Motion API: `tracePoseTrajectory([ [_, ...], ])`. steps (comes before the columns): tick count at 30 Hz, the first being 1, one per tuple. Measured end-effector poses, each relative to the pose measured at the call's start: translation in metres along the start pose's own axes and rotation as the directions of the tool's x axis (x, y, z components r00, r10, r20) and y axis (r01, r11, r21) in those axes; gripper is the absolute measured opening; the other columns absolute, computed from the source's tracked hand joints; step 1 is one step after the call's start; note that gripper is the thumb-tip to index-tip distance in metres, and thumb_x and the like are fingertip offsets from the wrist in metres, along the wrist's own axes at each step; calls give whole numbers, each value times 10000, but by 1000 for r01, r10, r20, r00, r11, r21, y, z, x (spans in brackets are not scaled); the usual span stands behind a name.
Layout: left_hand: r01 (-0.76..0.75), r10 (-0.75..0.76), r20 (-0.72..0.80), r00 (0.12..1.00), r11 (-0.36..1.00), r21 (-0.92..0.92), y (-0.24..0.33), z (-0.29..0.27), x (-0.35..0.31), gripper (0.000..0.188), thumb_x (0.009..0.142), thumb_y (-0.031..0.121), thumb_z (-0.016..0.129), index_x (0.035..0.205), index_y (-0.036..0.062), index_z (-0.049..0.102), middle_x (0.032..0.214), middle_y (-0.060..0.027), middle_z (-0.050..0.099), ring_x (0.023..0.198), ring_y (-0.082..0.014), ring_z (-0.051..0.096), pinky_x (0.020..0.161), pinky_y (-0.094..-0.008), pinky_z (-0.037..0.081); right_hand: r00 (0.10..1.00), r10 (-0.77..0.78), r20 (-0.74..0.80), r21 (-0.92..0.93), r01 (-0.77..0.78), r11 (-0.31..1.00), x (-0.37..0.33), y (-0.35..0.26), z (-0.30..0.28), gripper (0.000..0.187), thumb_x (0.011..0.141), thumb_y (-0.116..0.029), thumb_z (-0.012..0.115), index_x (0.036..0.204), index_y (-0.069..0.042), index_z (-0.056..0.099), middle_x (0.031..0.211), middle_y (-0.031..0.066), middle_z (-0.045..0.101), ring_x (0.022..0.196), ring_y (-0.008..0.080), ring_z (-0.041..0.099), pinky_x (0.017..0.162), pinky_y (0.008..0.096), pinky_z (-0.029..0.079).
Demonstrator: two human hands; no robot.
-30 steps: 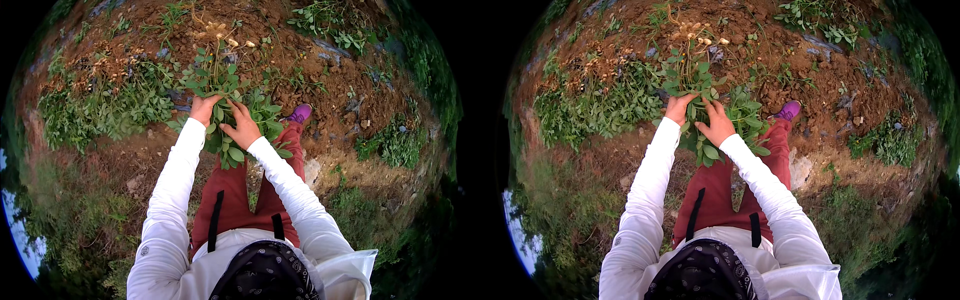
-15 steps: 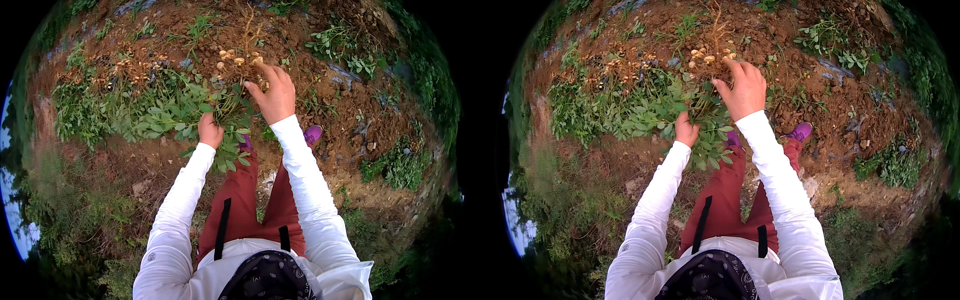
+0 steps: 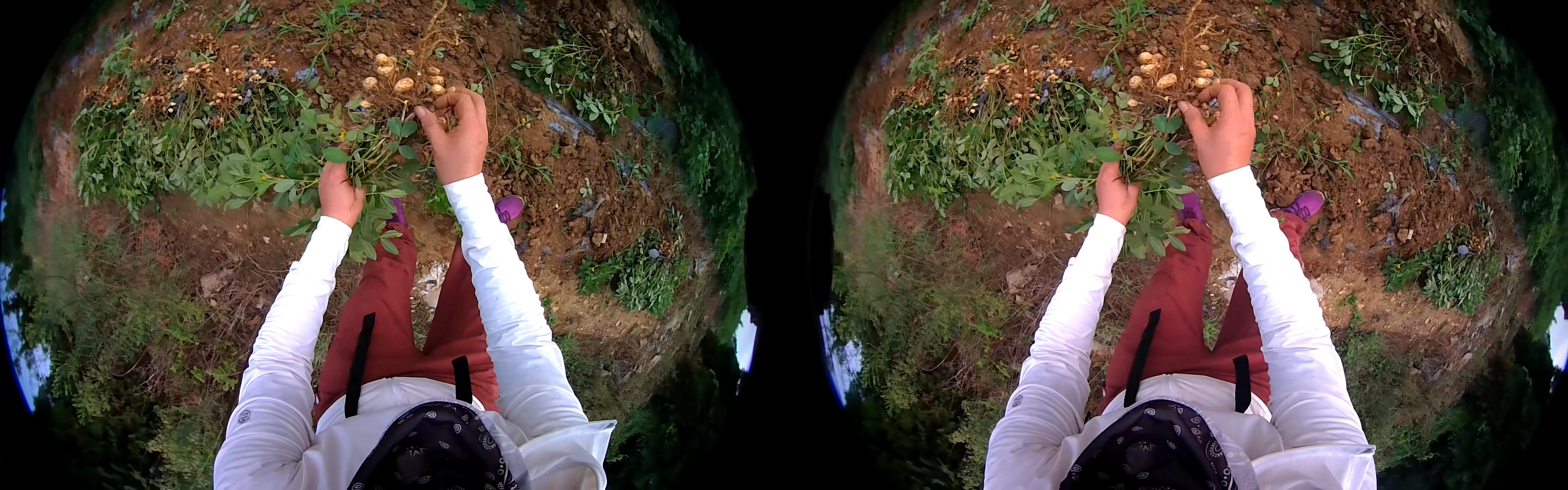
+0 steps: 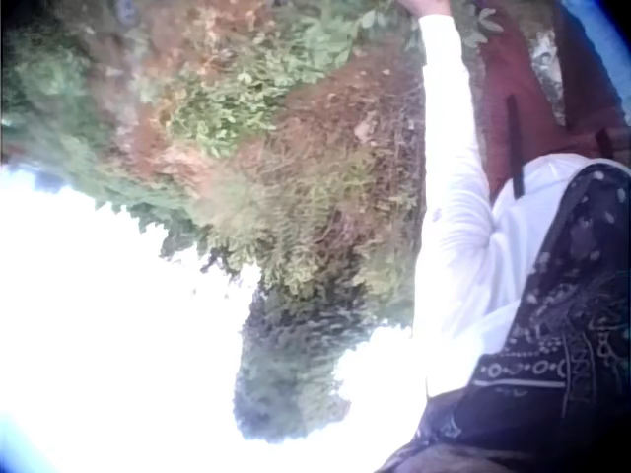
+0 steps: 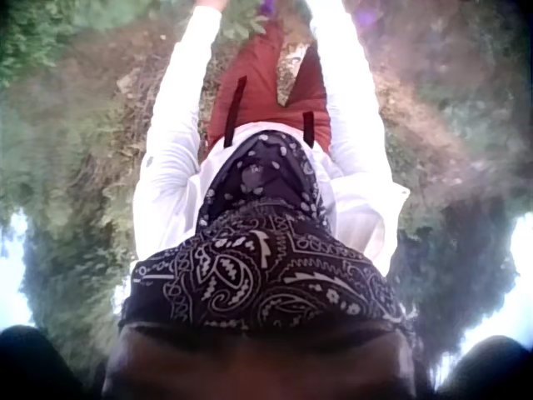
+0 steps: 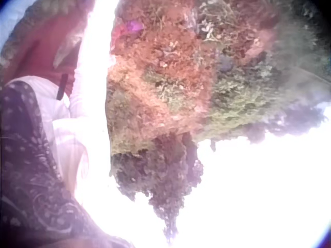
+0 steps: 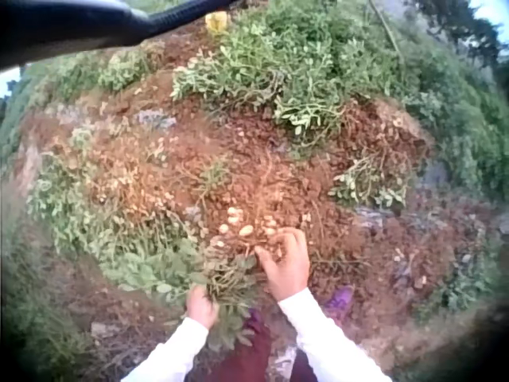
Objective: The person harvests peanut plants from a field by hand. They repeatedly pull the plants from the soil, shake off excess dirt, and gather them into a pile.
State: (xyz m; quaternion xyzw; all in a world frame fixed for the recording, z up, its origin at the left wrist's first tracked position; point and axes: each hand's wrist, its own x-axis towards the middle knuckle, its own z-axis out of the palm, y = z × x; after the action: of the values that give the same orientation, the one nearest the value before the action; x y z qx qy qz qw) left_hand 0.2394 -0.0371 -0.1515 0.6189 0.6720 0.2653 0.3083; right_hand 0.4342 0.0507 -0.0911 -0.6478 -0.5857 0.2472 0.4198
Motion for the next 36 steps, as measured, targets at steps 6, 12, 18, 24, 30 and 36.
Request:
tracePoseTrajectory([
  [6,-27,27,-1,1000,992,-127,-9,-5,0,505,636,40,563,1139,22,524,994,-215,564,922,-437,521,796,-446,444,857,277,434,44,-327,944,17,21,1,712,713,-449,745,1159,65,532,1074,186,601,981,298,588,868,368,463],
  [12,-18,38,153,987,992,-125,-31,-10,-3,643,710,217,582,1293,-4,423,1147,-217,578,1026,-382,571,894,-381,437,850,255,461,-59,-258,964,22,14,6,572,708,-368,743,1093,25,587,801,200,658,814,310,638,885,392,454],
  [18,-60,64,40,997,993,-100,-23,0,1,550,641,88,556,1183,8,508,973,-220,582,907,-423,542,791,-414,452,961,141,238,-100,-120,988,8,14,17,463,754,-307,711,1047,25,577,779,188,661,755,346,631,957,461,372],
  [24,-4,5,65,998,1000,-7,-12,-5,-4,568,604,14,559,1170,31,512,979,-213,551,900,-451,498,760,-456,444,934,223,280,-222,-163,961,14,9,14,458,783,-334,680,1041,31,581,778,197,658,746,349,629,919,424,400],
  [30,131,-81,159,984,933,-335,-23,-14,10,558,659,33,583,1213,49,515,1043,-216,599,952,-417,559,794,-373,470,919,317,236,62,-339,939,1,17,9,309,829,-258,647,915,37,613,676,135,622,660,247,608,787,354,455],
  [36,520,-398,338,853,711,-473,-22,-30,18,514,724,-79,587,1222,-20,474,1063,-107,626,972,-187,583,882,-307,432,704,710,25,529,-612,588,10,101,-18,248,866,-164,614,1029,12,554,907,82,651,758,139,588,690,303,460],
])
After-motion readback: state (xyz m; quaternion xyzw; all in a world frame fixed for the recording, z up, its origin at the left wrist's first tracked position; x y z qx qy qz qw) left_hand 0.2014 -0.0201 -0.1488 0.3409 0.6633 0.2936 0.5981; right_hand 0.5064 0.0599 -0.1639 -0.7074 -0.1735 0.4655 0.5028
